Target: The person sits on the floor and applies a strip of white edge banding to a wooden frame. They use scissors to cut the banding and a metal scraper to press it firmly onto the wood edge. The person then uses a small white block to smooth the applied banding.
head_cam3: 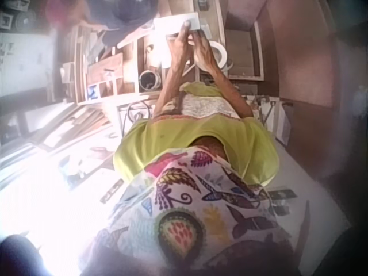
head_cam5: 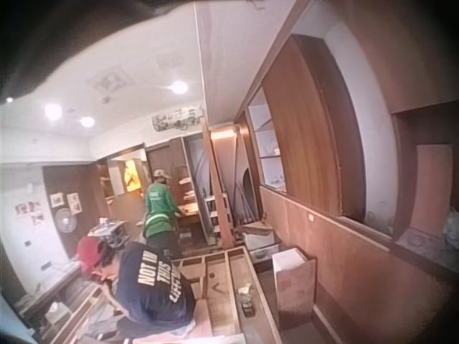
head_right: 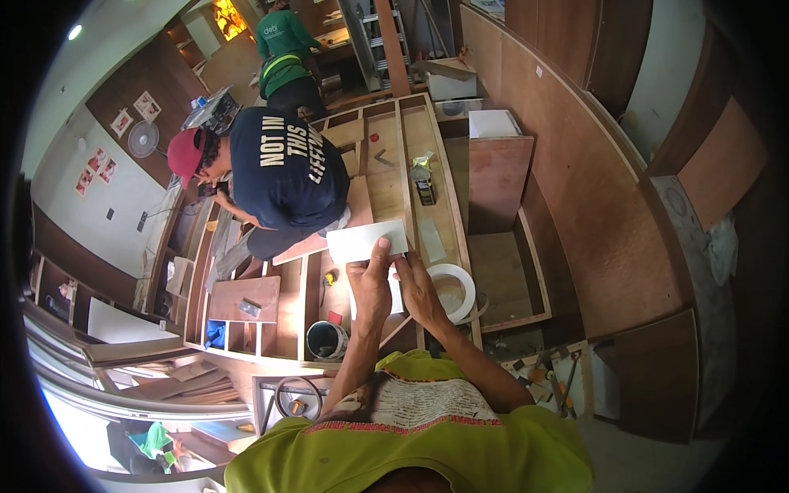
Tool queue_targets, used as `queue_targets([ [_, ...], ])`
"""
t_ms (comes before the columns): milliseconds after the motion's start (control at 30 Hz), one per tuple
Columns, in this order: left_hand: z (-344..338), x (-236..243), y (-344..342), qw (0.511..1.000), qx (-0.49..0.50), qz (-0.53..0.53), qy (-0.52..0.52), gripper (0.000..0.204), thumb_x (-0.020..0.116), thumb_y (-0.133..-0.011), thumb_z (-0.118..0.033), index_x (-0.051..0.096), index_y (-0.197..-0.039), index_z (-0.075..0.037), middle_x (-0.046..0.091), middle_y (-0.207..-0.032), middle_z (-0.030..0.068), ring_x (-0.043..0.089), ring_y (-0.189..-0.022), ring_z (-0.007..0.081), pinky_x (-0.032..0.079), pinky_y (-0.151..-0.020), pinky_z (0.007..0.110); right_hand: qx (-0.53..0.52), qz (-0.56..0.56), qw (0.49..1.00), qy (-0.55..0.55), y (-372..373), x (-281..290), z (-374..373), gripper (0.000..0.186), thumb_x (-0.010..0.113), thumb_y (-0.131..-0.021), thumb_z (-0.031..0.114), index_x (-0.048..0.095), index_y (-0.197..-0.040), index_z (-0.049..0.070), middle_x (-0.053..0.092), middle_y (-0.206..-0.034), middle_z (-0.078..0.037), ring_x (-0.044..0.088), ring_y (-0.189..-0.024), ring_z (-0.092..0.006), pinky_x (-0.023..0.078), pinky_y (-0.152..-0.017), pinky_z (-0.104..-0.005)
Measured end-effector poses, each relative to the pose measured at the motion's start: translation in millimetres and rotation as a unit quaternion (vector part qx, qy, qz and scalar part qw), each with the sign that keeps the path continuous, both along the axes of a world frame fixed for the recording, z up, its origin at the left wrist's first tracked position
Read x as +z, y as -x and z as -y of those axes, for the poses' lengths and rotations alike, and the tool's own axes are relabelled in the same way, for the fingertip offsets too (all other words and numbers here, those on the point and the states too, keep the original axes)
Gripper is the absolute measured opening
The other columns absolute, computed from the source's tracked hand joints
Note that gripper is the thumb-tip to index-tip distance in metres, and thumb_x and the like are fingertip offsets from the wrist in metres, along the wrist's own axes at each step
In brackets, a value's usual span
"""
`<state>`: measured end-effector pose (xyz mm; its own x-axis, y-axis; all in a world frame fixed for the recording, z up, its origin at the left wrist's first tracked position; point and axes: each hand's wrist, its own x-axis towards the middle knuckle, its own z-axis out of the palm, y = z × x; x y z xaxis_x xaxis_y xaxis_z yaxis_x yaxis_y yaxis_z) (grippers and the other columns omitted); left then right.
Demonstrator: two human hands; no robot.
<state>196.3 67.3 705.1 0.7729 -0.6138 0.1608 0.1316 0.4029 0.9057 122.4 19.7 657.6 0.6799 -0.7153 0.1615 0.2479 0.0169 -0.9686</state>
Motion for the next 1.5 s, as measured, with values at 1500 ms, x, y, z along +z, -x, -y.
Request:
queue_targets([
  [1500, 5.1, -9.6, 4.2, 1.0, -0.005, 0.001, -0.013, 0.029, 0.068, -0.09, -0.031, 0.066, -0.095, -0.002, 0.064, -0.076, 0.0014, 0.055, -0.064, 0.0052, 0.04, -0.049, 0.018, -0.003, -0.039, 0.999, 0.0, 10.1, 6.3, -0.7, 0.041, 0.034, -0.104, 0.033, 0.048, -0.122, -0.002, 0.055, -0.116, -0.017, 0.056, -0.106, -0.0266, 0.048, -0.088, -0.0368],
])
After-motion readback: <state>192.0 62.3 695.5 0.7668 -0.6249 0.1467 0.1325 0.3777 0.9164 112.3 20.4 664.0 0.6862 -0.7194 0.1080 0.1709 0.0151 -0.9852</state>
